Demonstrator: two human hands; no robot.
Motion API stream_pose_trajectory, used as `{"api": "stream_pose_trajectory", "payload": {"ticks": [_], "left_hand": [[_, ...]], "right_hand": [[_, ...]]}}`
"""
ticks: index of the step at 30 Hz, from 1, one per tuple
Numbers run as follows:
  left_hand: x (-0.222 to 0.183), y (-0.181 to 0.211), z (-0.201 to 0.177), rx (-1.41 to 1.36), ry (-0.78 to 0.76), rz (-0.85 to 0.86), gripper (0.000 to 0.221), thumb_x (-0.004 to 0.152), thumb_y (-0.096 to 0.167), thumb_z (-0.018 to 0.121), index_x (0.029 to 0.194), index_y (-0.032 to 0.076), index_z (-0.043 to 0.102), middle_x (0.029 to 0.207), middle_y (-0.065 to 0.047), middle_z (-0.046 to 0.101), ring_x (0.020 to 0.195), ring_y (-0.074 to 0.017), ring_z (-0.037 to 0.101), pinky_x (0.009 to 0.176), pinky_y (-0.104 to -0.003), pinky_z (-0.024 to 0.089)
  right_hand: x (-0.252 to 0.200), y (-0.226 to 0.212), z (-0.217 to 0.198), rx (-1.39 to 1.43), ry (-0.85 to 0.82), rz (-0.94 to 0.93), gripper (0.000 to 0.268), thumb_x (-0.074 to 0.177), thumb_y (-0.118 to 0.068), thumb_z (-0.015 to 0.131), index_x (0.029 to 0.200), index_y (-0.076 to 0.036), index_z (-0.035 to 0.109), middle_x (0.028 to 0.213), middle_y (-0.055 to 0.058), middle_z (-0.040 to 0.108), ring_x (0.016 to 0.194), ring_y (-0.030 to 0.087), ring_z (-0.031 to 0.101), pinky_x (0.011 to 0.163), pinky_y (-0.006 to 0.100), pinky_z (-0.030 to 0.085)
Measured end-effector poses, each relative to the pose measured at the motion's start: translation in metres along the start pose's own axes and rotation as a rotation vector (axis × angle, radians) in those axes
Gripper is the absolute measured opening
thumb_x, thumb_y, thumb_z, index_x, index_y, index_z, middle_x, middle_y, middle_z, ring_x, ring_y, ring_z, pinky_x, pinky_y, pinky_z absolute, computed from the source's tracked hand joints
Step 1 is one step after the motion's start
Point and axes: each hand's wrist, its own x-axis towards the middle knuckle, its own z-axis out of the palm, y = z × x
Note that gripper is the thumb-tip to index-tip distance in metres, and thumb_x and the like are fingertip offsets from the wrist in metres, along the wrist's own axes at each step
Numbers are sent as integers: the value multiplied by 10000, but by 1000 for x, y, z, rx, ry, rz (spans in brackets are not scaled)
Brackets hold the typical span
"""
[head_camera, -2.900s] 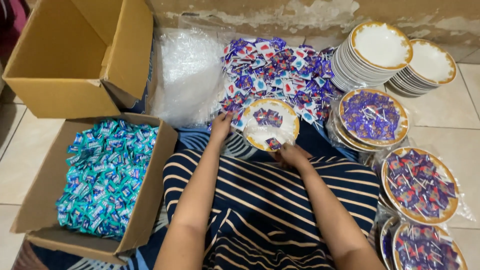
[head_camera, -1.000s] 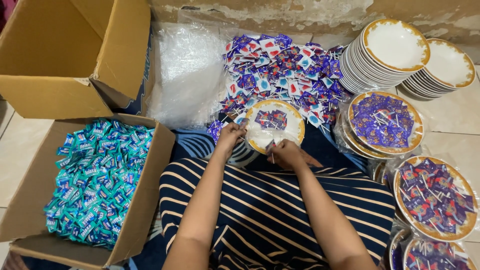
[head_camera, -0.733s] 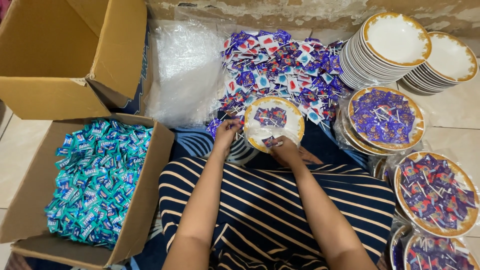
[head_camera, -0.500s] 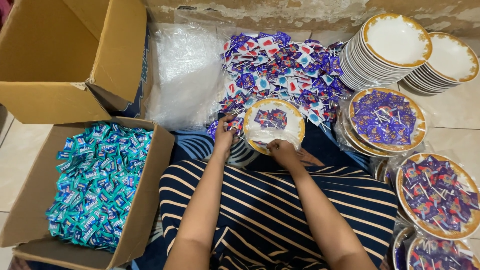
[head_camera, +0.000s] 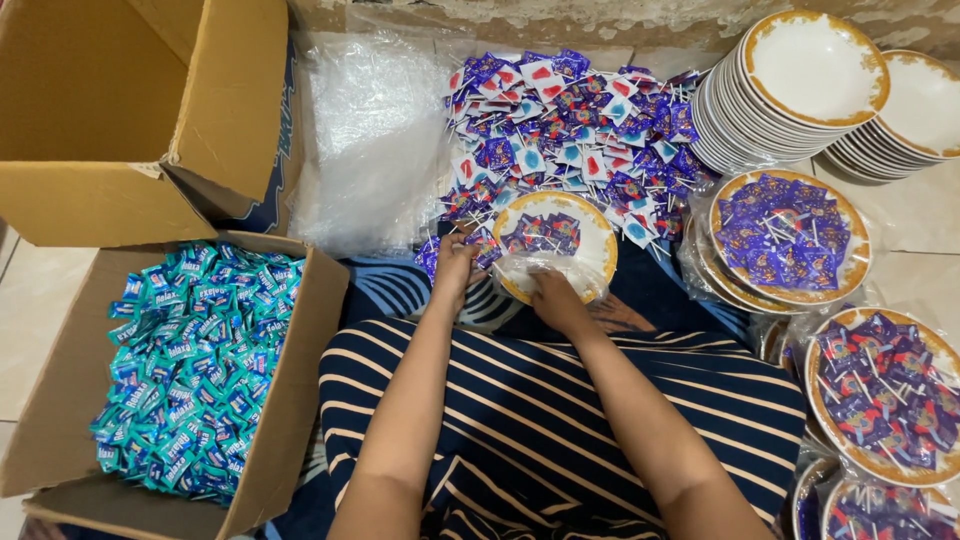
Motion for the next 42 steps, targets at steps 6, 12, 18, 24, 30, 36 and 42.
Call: {"api": "stream_pose_trajectory", "payload": {"ticks": [6, 12, 18, 24, 30, 36, 42], "left_hand": [[31, -29, -7, 56, -19, 54, 345, 841, 145, 710, 1150, 69, 578, 838, -69, 588, 745, -172, 681, 604, -324, 667], [25, -28, -12, 203, -138, 100, 343, 786, 87, 756, 1094, 27, 617, 833, -117, 688, 720, -191, 743, 601, -282, 638], [-3, -12, -3, 275, -212, 122, 159, 814, 83, 707, 969, 58, 730, 837, -128, 739, 702, -219, 769, 555, -303, 627], [38, -32, -27, 169, 130, 255, 385, 843, 21, 542, 1205, -53, 651, 807, -120, 626, 600, -141, 593, 570, -270, 482], [19, -23, -9, 1033, -9, 391, 319, 889, 36, 540, 1152, 117, 702, 1304, -127, 548, 1289, -402, 491, 1035, -553, 475], [-24, 24, 8, 1252, -181, 217, 664, 929, 63, 506, 1560, 226, 377, 1645, -167, 227, 1512, -401, 169, 1152, -696, 245], [51, -33, 1, 1287, -186, 191, 594, 911, 207, 605, 1495, 190, 502, 1561, -91, 401, 1473, -344, 234, 1118, -668, 272]], "right_hand": [[-2, -5, -7, 95, -11, 45, 471, 923, -178, 546, 1373, -69, 634, 1307, 164, 667, 1278, 365, 589, 1101, 489, 448], [-6, -22, -15, 480, 124, 241, 259, 959, -338, 581, 1030, -189, 780, 814, 41, 785, 747, 194, 764, 780, 332, 596], [-19, -33, -27, 242, -7, 151, 207, 928, -181, 604, 1082, -163, 740, 771, 103, 771, 737, 263, 760, 839, 405, 576], [-37, -36, -72, 173, -338, 430, 322, 892, -353, 660, 1123, -164, 779, 753, 85, 790, 751, 249, 768, 772, 342, 586], [2, 17, -19, 155, -97, 395, 368, 926, -493, 624, 1185, -272, 763, 1061, 170, 768, 1146, 408, 664, 1020, 484, 507], [2, 6, -4, 209, -59, 354, 393, 942, -275, 562, 1301, -171, 682, 1036, 144, 770, 1114, 382, 687, 1004, 505, 518], [19, 28, 10, 82, 3, 338, 293, 915, -342, 603, 1107, -196, 771, 985, 103, 771, 1055, 359, 712, 943, 480, 559]]}}
